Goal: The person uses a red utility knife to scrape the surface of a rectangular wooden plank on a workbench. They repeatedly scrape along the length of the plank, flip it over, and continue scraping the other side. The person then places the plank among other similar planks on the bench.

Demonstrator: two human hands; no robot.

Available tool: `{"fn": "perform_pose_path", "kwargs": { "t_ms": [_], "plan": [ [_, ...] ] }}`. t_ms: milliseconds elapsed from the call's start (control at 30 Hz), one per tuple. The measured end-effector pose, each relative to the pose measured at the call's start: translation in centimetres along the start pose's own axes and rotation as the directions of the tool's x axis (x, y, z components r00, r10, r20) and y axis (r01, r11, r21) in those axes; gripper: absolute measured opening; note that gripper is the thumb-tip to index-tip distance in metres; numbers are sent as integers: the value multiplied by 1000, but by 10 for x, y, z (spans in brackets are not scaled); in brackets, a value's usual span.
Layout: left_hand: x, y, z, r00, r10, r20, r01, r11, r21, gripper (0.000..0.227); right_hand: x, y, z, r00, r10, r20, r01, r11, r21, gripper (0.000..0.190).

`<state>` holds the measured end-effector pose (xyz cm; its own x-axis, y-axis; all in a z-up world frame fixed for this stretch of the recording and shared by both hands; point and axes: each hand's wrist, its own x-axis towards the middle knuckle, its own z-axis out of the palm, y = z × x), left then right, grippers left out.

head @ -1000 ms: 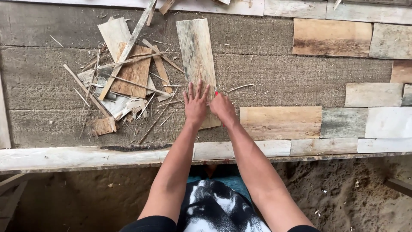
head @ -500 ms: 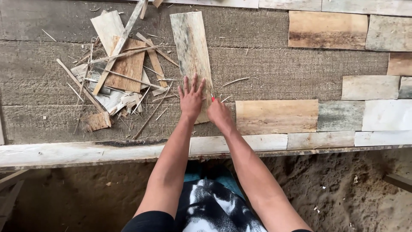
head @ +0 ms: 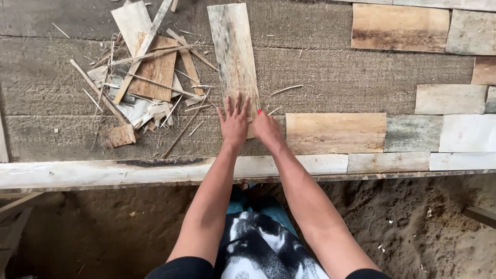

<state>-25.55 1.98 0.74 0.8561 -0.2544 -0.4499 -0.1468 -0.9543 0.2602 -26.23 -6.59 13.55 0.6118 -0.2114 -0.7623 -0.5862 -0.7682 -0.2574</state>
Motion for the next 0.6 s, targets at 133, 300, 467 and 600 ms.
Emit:
{"fn": "perform_pose_path", "kwargs": {
  "t_ms": [133, 300, 467, 600],
  "plan": [
    [-3, -3, 0, 1000, 4, -4, -4, 1000, -16, 75, 17, 23, 31, 1000, -3, 9, 3, 1000, 11, 47],
    [1, -5, 8, 1000, 0, -25, 1, 1000, 17, 76, 16, 38, 44, 1000, 8, 3, -8, 1000, -17, 46],
    [-23, -1, 7, 999, 31, -18, -30, 999, 26, 76, 11, 30, 37, 1000, -7, -5, 7, 999, -35, 47],
    [-35, -3, 19, 1000, 29, 4, -29, 1000, 4, 77, 9, 29, 42, 1000, 1, -17, -1, 999, -46, 47]
  ]
}}
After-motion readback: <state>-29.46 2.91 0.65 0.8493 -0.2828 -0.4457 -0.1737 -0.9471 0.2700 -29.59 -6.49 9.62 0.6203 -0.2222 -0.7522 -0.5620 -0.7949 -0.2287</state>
